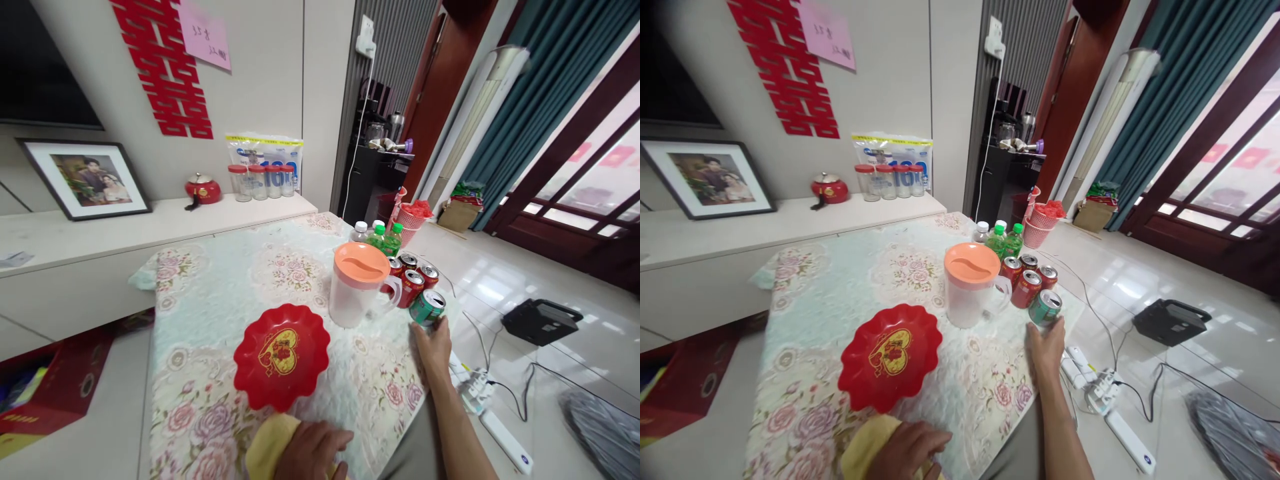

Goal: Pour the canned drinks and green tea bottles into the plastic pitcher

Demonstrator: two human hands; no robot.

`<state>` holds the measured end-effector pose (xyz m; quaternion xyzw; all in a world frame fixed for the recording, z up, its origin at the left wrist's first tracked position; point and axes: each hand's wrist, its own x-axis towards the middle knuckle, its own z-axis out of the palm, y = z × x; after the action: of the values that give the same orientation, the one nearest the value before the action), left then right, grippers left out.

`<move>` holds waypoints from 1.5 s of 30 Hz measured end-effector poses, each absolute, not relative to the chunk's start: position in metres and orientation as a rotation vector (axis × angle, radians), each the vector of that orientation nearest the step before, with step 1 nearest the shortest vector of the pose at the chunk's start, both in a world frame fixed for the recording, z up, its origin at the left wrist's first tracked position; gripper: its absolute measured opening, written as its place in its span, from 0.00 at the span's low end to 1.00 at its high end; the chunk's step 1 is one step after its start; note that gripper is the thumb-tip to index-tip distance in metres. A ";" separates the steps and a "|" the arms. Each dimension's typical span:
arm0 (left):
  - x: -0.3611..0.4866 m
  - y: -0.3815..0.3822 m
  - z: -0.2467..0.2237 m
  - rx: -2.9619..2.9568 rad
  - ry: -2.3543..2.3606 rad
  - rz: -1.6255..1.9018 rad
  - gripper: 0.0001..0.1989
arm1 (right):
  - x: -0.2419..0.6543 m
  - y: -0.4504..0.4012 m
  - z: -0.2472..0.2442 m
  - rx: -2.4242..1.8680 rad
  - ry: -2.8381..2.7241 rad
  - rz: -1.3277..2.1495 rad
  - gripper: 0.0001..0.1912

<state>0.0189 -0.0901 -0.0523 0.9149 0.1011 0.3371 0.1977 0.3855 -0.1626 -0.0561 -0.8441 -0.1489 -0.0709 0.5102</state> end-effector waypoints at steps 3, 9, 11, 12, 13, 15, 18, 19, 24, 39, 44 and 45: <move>0.019 -0.092 -0.050 2.488 0.282 0.935 0.19 | 0.345 -0.178 -0.063 -1.951 -0.332 -0.086 0.26; 0.006 -0.098 -0.034 2.118 0.400 0.843 0.19 | 0.224 -0.194 -0.076 -1.766 -0.420 0.170 0.52; 0.000 -0.099 -0.024 1.954 0.471 0.830 0.20 | 0.187 -0.194 -0.074 -1.731 -0.472 0.250 0.55; -0.002 -0.098 -0.017 1.885 0.512 0.830 0.21 | 0.173 -0.194 -0.071 -1.721 -0.516 0.303 0.54; -0.005 -0.097 -0.009 1.830 0.570 0.817 0.22 | 0.161 -0.192 -0.065 -1.712 -0.564 0.346 0.51; -0.012 -0.091 0.010 1.757 0.685 0.812 0.24 | 0.147 -0.188 -0.050 -1.698 -0.676 0.429 0.44; -0.027 -0.079 0.043 1.801 0.770 0.787 0.33 | 0.140 -0.176 -0.018 -1.677 -0.851 0.527 0.36; -0.033 -0.075 0.054 1.836 0.808 0.781 0.35 | 0.139 -0.173 -0.006 -1.669 -0.904 0.555 0.35; -0.048 -0.072 0.081 2.230 0.966 1.056 0.44 | 0.121 -0.163 0.045 -1.724 -1.135 0.281 0.43; -0.042 -0.075 0.048 2.544 1.273 1.047 0.46 | 0.101 -0.149 0.036 -1.906 -1.346 -0.243 0.38; -0.040 -0.076 0.044 2.548 1.285 1.011 0.46 | 0.099 -0.150 0.039 -1.903 -1.330 -0.228 0.37; -0.040 -0.076 0.043 2.544 1.283 1.011 0.46 | 0.098 -0.150 0.040 -1.900 -1.332 -0.226 0.37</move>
<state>-0.0402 -0.0760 0.0433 0.8400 0.4236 0.3339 0.0589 0.0985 -0.1498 0.0395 -0.7491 -0.5249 -0.0891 0.3941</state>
